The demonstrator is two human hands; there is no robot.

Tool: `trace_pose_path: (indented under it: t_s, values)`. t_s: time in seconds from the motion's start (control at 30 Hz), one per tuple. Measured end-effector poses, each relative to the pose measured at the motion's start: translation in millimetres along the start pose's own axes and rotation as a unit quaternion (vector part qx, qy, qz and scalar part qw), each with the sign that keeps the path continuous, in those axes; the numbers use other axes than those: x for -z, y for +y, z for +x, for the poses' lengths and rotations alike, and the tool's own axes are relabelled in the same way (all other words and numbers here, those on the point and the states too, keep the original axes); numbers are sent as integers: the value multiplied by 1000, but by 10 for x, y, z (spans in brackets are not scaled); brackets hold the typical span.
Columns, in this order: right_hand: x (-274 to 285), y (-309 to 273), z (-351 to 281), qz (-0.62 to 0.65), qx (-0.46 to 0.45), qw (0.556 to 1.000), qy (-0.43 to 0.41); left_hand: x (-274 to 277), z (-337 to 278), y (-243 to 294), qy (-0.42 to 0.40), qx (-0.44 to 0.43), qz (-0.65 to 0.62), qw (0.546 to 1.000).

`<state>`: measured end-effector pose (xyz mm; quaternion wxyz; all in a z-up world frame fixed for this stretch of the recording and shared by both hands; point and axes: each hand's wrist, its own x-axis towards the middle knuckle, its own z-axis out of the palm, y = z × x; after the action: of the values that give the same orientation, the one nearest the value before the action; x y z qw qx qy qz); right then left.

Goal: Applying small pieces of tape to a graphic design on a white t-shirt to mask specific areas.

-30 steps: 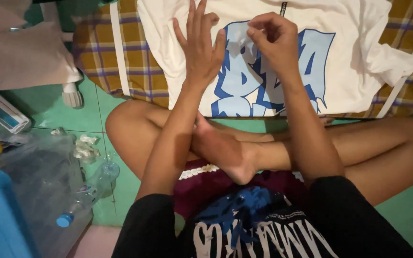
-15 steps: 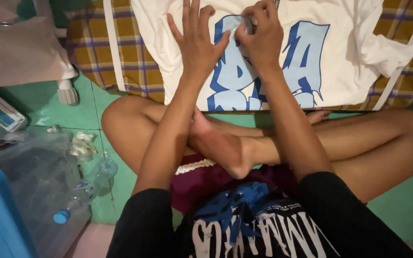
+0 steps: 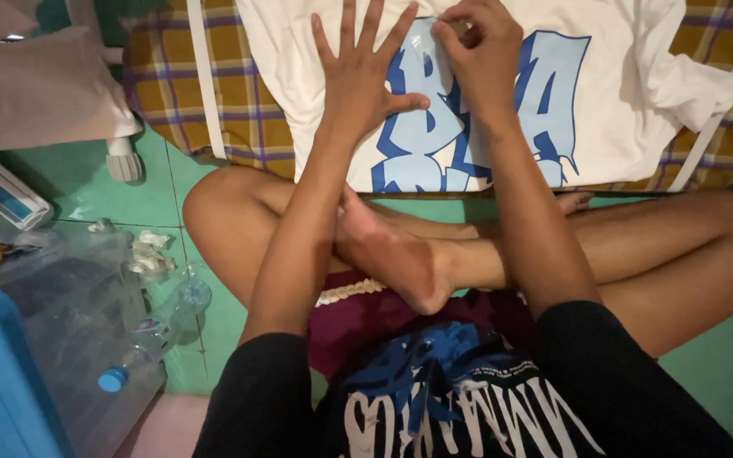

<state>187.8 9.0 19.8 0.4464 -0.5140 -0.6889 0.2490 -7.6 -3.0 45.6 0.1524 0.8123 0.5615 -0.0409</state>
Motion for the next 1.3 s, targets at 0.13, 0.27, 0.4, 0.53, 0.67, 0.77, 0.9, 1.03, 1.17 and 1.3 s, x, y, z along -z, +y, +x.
trace_pose_path:
  t_s: [0.13, 0.27, 0.4, 0.53, 0.67, 0.77, 0.9, 1.03, 1.17, 1.3]
  values:
    - [160, 105, 22, 58, -21, 996, -71, 65, 9, 20, -30, 20, 6, 999]
    - [415, 354, 81, 103, -40, 952, -284, 65, 25, 17, -32, 27, -16, 999]
    - [611, 209, 104, 190, -47, 911, -364, 74, 16, 22, -39, 34, -18, 999]
    - [595, 349, 49, 237, -79, 932, -262, 99, 26, 51, -44, 43, -14, 998]
    - [518, 177, 75, 161, -107, 960, -201, 86, 36, 49, -53, 44, -1, 998]
    - [496, 21, 89, 85, -76, 974, -196, 86, 32, 24, -30, -10, -27, 999]
    - [494, 107, 82, 75, -66, 976, -193, 99, 27, 87, -34, -108, -30, 993]
    - [510, 243, 80, 98, -89, 976, -174, 42, 47, 66, -26, -116, -35, 992]
    - [453, 486, 11, 185, -116, 971, -99, 102, 47, 108, -45, -88, -19, 995]
    - [469, 956, -144, 392, -266, 872, 121, 102, 37, 103, -56, -75, -16, 996]
